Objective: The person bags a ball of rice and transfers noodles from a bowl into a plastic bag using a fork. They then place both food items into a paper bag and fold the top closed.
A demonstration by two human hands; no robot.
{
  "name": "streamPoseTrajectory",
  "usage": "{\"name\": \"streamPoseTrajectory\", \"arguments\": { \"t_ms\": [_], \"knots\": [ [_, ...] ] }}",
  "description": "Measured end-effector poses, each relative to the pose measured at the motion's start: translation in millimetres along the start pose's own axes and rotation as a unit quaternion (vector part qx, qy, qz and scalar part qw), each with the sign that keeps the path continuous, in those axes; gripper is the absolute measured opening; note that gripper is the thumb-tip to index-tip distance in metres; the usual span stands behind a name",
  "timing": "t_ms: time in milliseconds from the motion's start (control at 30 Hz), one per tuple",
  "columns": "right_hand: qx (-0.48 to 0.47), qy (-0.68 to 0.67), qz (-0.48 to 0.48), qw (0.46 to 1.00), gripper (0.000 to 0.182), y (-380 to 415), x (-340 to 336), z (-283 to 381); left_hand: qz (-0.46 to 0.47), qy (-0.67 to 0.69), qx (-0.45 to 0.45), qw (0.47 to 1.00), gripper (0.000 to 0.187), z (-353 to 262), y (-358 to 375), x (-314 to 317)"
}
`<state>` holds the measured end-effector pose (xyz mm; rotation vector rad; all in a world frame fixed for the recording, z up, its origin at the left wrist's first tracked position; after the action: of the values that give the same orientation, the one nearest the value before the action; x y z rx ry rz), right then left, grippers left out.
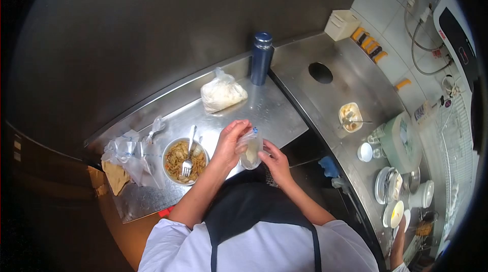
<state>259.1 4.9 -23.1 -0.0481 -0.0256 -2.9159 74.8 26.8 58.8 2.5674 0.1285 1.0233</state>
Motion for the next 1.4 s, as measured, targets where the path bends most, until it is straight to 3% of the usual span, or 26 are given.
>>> {"name": "streamPoseTrajectory", "arguments": {
  "t_ms": [67,200,300,333,467,600,700,767,833,867,900,967,1033,1067,1133,1167,1233,1333,1400],
  "knots": [
    [-0.098,0.098,-0.027,0.99,0.026,-9,1,-2,-0.007,-0.013,0.017,1.0,0.018,-2,4,0],
    [-0.101,0.17,-0.057,0.979,0.013,-19,-4,18,-0.009,-0.035,0.049,0.998,0.018,-9,8,-8],
    [-0.213,0.324,-0.055,0.92,0.012,-30,-18,28,-0.04,-0.051,0.072,0.995,0.018,-11,9,-20],
    [-0.152,0.296,-0.063,0.941,0.011,-34,-22,26,-0.044,-0.059,0.069,0.995,0.018,-8,2,-32],
    [-0.129,0.187,-0.039,0.973,0.013,-21,-11,81,-0.025,-0.067,0.07,0.995,0.016,-4,6,-58],
    [-0.082,0.067,-0.02,0.994,0.012,-36,-7,75,-0.097,-0.145,0.154,0.972,0.016,-10,21,-64],
    [-0.097,0.108,-0.003,0.989,0.013,-33,-17,83,-0.107,-0.173,0.211,0.956,0.015,-12,47,-84],
    [-0.082,0.138,-0.035,0.986,0.015,-36,-23,86,-0.144,-0.196,0.272,0.931,0.013,-16,81,-101],
    [-0.104,0.17,-0.037,0.979,0.015,-47,-31,86,-0.198,-0.225,0.39,0.871,0.017,-13,115,-132],
    [-0.112,0.143,-0.006,0.983,0.014,-59,-47,76,-0.279,-0.276,0.438,0.809,0.023,-19,149,-137],
    [-0.114,0.119,0.017,0.986,0.014,-73,-53,74,-0.383,-0.279,0.381,0.794,0.019,-14,184,-146],
    [-0.013,0.253,-0.028,0.967,0.026,-46,-11,144,-0.571,-0.195,0.385,0.699,0.019,32,235,-185],
    [-0.063,0.208,0.001,0.976,0.024,-71,-22,124,-0.669,-0.278,0.299,0.622,0.011,112,287,-238],
    [-0.088,0.184,0.006,0.979,0.023,-75,-26,117,-0.694,-0.336,0.165,0.616,0.016,153,316,-252],
    [-0.124,0.18,0.045,0.975,0.021,-89,-17,120,-0.674,-0.26,-0.096,0.685,0.062,272,344,-295],
    [-0.143,0.171,0.059,0.973,0.02,-98,-9,120,-0.701,-0.273,-0.139,0.644,0.064,355,344,-330],
    [-0.148,0.125,0.114,0.974,0.02,-125,-1,116,-0.684,-0.383,-0.152,0.603,0.052,399,345,-310],
    [-0.166,0.069,0.202,0.963,0.016,-157,13,116,-0.632,-0.037,-0.09,0.769,0.032,372,349,-308],
    [-0.159,0.051,0.215,0.962,0.019,-163,32,127,-0.641,0.07,0.154,0.748,0.022,368,336,-319]
  ]
}}
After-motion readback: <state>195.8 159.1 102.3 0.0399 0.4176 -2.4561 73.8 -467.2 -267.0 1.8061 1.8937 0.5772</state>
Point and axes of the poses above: each hand's wrist, its own y-axis away from the middle knuckle, its own x-axis out of the palm, z = x × y, the point moved 1 cm from there along -y, towards the middle knuckle, and after that the axes turned 2 degrees about -x, right-handed, at the moved point
